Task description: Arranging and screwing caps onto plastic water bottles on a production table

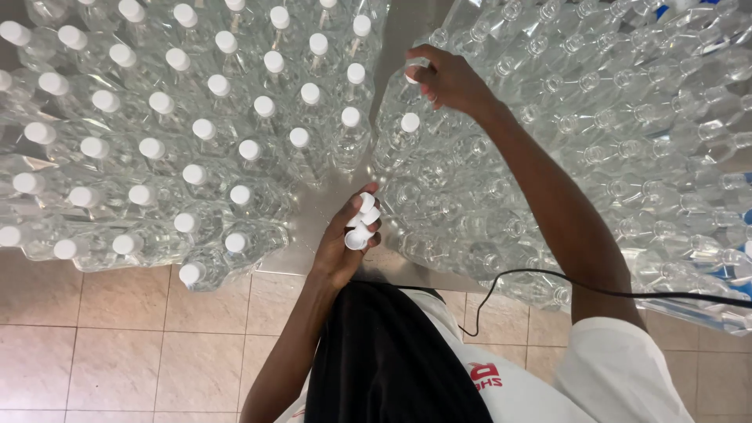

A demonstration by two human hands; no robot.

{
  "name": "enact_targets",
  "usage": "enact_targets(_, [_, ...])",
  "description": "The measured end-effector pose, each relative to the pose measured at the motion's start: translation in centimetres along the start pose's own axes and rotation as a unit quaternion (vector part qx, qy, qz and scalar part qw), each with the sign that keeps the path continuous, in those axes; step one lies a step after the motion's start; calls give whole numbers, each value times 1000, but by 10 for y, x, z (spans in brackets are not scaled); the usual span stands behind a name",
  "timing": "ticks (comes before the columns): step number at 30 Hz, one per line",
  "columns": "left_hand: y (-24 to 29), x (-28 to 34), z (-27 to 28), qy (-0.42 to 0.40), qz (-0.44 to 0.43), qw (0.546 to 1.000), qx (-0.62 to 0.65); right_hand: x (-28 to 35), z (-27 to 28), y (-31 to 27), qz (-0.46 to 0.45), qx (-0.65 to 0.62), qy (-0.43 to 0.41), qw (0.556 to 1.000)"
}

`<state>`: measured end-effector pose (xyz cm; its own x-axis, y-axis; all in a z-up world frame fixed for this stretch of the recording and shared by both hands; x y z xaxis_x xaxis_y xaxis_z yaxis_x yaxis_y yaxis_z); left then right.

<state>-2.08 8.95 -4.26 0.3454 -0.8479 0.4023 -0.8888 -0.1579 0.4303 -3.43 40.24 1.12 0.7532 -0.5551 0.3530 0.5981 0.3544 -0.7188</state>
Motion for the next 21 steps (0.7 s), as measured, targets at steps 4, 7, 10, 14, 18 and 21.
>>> enact_targets(4, [-2,-8,4,-47,-24,998,37,70,-16,-65,114,247,173,947])
enact_targets(7, [-11,-11,8,-79,-16,997,-5,128,-54,-86,153,11,24,988])
enact_targets(10, [-15,-15,4,-104,-10,994,-25,160,-100,-85,130,2,-147,981])
enact_targets(14, [-25,-8,2,-96,16,994,-42,171,-116,-72,79,-13,-220,972])
enact_targets(18, [-35,-14,21,-58,29,997,-51,172,-105,-62,72,-21,-214,974])
enact_targets(21, [-8,-6,5,-35,6,997,-73,146,-71,-31,115,-77,-94,986])
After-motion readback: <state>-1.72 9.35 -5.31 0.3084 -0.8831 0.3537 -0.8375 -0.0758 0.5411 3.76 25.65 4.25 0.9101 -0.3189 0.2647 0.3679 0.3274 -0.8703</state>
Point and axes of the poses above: each hand's wrist, its own x-axis away from the middle knuckle, its own z-axis out of the back of the hand, y = z × x, the point moved 10 cm from there along -x, towards the middle knuckle, and after that the axes turned 8 degrees about -z, right-handed, at the moved point
